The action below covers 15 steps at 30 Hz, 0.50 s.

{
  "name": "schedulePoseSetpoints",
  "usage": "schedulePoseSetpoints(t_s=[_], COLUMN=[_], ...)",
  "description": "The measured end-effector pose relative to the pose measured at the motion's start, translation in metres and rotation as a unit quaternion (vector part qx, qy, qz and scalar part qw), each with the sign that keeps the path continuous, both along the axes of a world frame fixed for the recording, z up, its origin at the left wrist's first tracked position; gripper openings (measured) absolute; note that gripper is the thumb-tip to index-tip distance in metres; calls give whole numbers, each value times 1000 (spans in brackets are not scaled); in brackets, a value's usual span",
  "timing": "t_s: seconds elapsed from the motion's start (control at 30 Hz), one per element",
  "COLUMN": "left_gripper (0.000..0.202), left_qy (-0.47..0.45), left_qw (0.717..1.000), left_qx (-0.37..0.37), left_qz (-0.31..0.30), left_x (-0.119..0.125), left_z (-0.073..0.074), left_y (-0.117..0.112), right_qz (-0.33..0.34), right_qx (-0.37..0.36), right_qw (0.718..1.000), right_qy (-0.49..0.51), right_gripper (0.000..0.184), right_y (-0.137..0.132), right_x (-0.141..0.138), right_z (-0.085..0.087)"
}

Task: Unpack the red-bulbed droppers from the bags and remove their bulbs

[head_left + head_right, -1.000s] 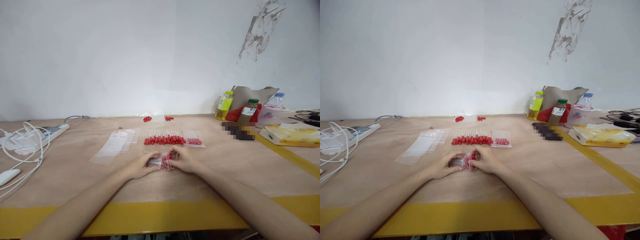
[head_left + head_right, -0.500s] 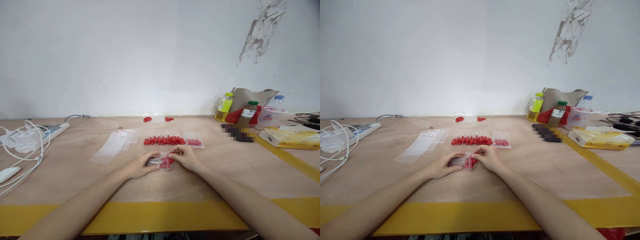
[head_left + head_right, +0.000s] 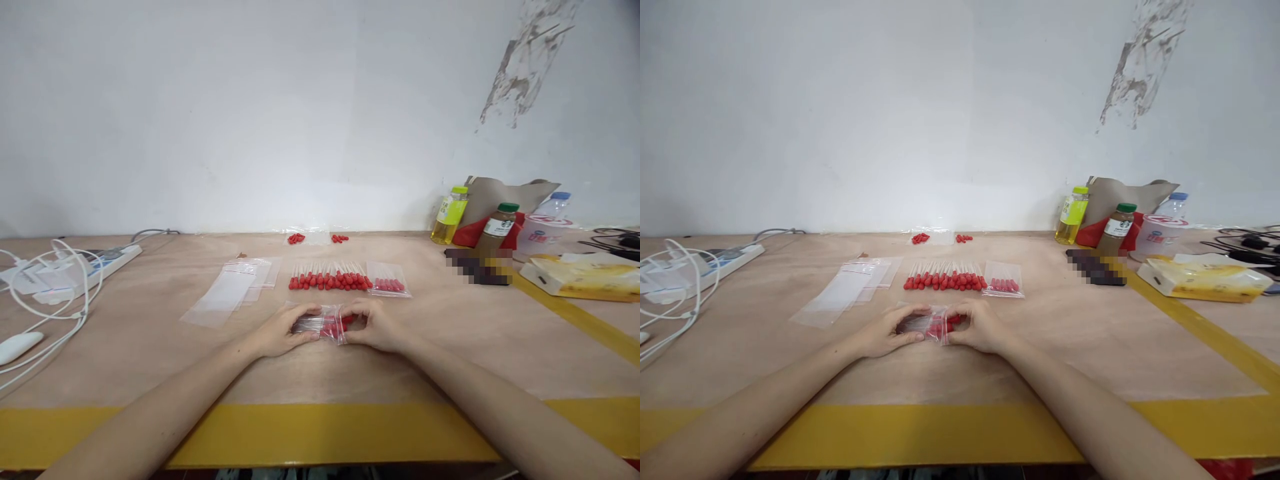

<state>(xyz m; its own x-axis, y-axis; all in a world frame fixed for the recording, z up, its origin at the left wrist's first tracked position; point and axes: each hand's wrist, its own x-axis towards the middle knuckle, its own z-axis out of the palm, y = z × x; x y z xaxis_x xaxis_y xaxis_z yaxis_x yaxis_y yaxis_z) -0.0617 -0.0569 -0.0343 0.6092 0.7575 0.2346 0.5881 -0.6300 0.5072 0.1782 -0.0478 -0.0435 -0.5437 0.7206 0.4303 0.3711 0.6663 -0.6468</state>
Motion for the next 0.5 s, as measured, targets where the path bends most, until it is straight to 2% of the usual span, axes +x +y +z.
schedulePoseSetpoints(t_s=[0.1,0.2,0.4,0.5], left_gripper=[45,46,45,43], left_qy=[3,11,30,32], left_qw=[1000,1000,999,999], left_qx=[0,-1,5,9], left_qz=[2,5,14,15], left_x=[0,1,2,2], left_z=[0,2,6,5], left_y=[0,-2,-5,-4], right_qz=[15,32,26,14], right_qx=[28,18,-112,-135], right_qw=[999,999,988,986], right_qy=[12,39,108,99], right_gripper=[20,16,24,25], right_y=[-1,3,17,22], right_x=[-4,-2,19,27], right_z=[0,0,6,11])
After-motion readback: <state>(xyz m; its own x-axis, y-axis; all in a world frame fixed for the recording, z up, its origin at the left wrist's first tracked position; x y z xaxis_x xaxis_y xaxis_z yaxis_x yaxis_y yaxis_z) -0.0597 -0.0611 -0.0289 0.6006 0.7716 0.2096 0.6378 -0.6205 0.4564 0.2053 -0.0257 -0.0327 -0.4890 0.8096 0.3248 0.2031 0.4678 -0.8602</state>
